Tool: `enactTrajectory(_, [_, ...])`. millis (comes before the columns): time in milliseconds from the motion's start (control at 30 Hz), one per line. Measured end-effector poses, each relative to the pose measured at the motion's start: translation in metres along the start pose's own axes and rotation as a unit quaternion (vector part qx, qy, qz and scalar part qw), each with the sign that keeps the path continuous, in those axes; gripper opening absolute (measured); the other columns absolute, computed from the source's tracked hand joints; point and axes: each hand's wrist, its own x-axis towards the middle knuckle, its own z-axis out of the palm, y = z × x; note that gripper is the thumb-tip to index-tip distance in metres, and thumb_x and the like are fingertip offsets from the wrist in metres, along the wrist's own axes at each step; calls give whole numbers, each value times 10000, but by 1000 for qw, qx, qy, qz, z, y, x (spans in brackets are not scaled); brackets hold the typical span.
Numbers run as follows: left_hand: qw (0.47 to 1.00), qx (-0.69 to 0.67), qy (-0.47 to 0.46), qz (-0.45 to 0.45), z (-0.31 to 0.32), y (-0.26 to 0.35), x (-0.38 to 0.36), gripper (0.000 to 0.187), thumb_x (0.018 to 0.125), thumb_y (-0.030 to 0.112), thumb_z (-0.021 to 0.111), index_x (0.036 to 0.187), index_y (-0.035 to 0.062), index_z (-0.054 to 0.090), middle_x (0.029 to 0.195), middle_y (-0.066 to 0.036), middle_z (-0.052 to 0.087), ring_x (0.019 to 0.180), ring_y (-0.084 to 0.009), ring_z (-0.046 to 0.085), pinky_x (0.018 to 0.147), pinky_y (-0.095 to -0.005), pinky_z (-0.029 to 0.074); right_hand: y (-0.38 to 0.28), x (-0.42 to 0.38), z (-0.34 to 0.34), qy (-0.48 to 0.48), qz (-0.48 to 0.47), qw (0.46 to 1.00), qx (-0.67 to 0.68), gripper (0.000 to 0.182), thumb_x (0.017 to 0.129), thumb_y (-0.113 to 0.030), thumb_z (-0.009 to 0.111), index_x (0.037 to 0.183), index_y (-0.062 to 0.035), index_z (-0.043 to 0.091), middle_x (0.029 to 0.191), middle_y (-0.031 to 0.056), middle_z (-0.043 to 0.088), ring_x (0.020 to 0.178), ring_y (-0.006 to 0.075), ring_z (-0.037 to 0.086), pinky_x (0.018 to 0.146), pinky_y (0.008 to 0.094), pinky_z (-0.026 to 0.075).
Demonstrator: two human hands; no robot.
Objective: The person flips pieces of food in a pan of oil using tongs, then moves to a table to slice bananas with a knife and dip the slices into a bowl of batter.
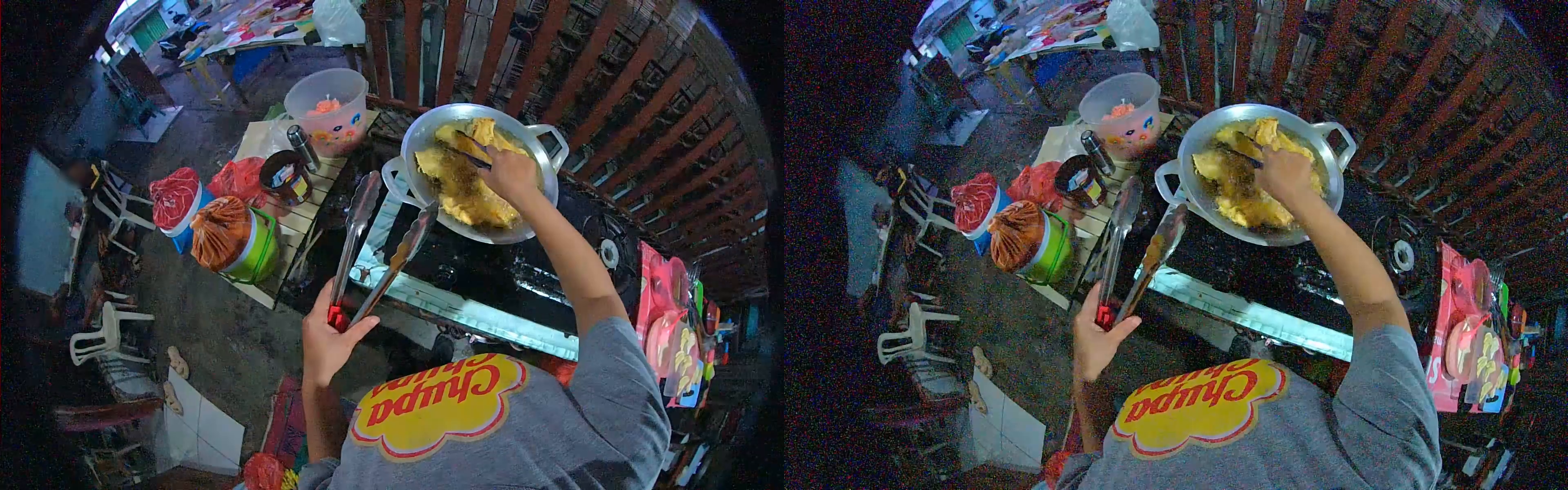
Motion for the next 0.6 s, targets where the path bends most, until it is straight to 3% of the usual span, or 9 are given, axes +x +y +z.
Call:
enactTrajectory(100, [999,16,-23,-46,-7,6,-2,708,684,0,751,1294,-29,394,922,-36,620,804,-86,580,733,-237,476,12,2,-2,-9,12,999,51,451,750,-456,613,1043,-114,598,810,126,654,781,311,640,650,425,507])
enactTrajectory(200, [998,44,-8,-49,-8,6,-3,714,688,4,750,1299,-35,384,934,-39,620,809,-87,582,738,-241,476,36,5,-7,-55,44,987,141,480,758,-516,591,1091,-171,618,899,141,653,860,323,624,741,436,495])
enactTrajectory(300, [1000,5,8,-20,-6,0,-2,647,661,86,790,1228,22,485,820,7,564,713,-58,534,634,-212,454,60,0,-11,-79,100,979,159,587,713,-523,633,1177,-165,598,1073,161,629,967,312,608,854,390,461])
enactTrajectory(467, [1000,-15,6,-21,-3,-5,0,664,655,86,795,1237,21,481,834,7,563,722,-55,532,633,-207,450,78,-11,-23,-103,142,978,111,560,715,-536,618,1176,-219,597,1033,146,640,957,302,613,818,409,488])
enactTrajectory(600, [999,-25,2,-21,1,-8,2,677,650,85,799,1245,30,479,833,12,558,711,-49,517,626,-199,442,58,-17,-30,-31,101,992,72,473,737,-469,614,1138,-220,615,968,149,654,880,324,630,743,438,505])
